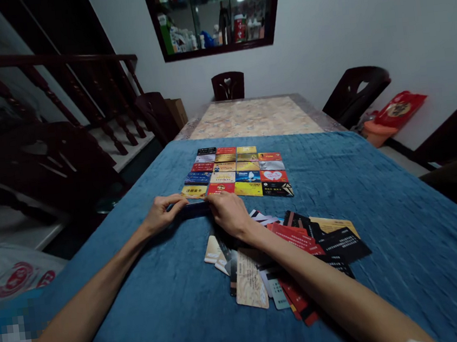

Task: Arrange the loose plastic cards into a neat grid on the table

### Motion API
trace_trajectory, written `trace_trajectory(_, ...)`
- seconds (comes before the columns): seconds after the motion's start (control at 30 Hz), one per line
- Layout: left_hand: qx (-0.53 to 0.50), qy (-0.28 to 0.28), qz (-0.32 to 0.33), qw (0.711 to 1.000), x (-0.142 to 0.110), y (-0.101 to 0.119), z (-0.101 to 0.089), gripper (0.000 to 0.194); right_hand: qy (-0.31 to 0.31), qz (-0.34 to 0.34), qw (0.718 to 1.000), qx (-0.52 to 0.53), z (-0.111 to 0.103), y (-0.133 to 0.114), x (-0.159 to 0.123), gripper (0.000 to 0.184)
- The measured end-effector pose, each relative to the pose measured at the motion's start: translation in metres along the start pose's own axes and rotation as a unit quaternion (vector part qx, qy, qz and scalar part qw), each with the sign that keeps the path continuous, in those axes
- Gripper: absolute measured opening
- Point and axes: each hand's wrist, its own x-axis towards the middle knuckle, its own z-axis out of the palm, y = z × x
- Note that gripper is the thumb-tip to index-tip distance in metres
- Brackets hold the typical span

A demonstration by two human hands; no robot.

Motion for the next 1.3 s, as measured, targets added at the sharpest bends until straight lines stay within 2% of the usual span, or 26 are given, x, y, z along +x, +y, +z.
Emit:
trace_trajectory(0.2, 0.012, 0.002, 0.01, 1.0, 0.0, -0.001, 0.001, 0.024, -0.035, 0.033, 0.999, -0.006, -0.003, -0.002, 0.0, 0.034)
trace_trajectory(0.37, 0.015, -0.002, 0.022, 1.0, 0.0, 0.001, -0.001, 0.024, -0.061, 0.035, 0.997, -0.021, -0.003, -0.003, -0.001, 0.019)
trace_trajectory(0.57, 0.01, -0.002, 0.039, 0.999, 0.0, 0.002, -0.001, 0.023, -0.05, 0.02, 0.999, -0.01, 0.0, -0.003, -0.001, 0.01)
trace_trajectory(0.73, 0.002, 0.001, 0.046, 0.999, 0.0, 0.005, -0.002, 0.024, 0.044, 0.023, 0.996, 0.071, 0.008, 0.003, 0.001, 0.007)
trace_trajectory(0.9, -0.017, -0.001, 0.056, 0.998, 0.0, 0.01, 0.001, 0.021, 0.161, -0.009, 0.967, 0.2, 0.012, 0.003, 0.004, 0.012)
trace_trajectory(0.97, -0.022, -0.004, 0.062, 0.998, 0.0, 0.013, 0.002, 0.02, 0.189, -0.028, 0.958, 0.213, 0.01, 0.001, 0.003, 0.016)
trace_trajectory(1.03, -0.026, -0.013, 0.065, 0.997, -0.001, 0.016, 0.004, 0.019, 0.202, -0.041, 0.961, 0.184, 0.006, -0.001, 0.002, 0.019)
trace_trajectory(1.13, -0.026, -0.011, 0.061, 0.998, -0.002, 0.018, 0.006, 0.017, 0.19, -0.049, 0.976, 0.095, -0.002, -0.004, 0.0, 0.025)
trace_trajectory(1.3, -0.032, 0.036, 0.05, 0.998, -0.004, 0.017, 0.012, 0.021, 0.139, -0.073, 0.987, -0.039, -0.01, -0.008, -0.003, 0.03)
